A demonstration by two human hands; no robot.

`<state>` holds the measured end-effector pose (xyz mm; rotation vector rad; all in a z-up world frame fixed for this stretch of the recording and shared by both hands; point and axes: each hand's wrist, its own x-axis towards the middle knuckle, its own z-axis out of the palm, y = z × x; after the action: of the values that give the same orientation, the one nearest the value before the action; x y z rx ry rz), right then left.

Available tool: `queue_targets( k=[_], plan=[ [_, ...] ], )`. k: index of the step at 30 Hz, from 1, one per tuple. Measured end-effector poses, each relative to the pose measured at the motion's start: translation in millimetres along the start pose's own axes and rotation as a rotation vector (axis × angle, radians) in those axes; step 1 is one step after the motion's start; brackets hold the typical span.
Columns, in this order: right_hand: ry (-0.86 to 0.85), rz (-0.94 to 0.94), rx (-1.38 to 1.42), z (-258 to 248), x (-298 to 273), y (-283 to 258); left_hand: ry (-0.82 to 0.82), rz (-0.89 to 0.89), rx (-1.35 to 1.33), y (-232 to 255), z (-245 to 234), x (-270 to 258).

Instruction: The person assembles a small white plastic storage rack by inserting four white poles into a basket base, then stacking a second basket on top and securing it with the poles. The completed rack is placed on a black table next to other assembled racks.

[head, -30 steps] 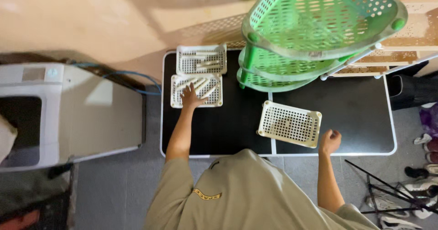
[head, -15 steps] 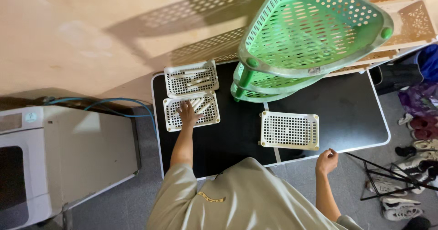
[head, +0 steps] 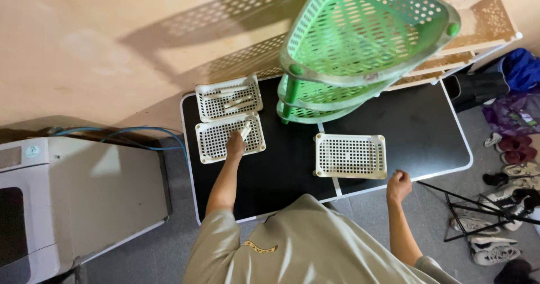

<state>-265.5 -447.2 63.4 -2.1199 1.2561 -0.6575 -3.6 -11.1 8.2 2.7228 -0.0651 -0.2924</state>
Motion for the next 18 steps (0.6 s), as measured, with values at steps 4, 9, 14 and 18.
queue_targets(
  k=[4, 9, 14, 18],
  plan=[
    [0.006, -0.277, 0.104, 11.1, 0.5, -0.8, 0.044, 0.024, -0.218, 20.7, -1.7, -10.2],
    [-0.719, -0.031, 0.561, 36.4, -28.3, -38.9, -0.400, 0.111, -0.728, 84.8, -24.4, -85.1],
    [-1.137, -0.112, 0.795, 4.8, -58.0, -99.5, -0.584, 0.655, -0.797, 195.9, -73.1, -161.1],
    [-0.766, -0.179, 0.832, -28.9, -31.8, -137.8, -0.486, 0.550, -0.584, 254.8, -97.3, -160.0]
  ],
)
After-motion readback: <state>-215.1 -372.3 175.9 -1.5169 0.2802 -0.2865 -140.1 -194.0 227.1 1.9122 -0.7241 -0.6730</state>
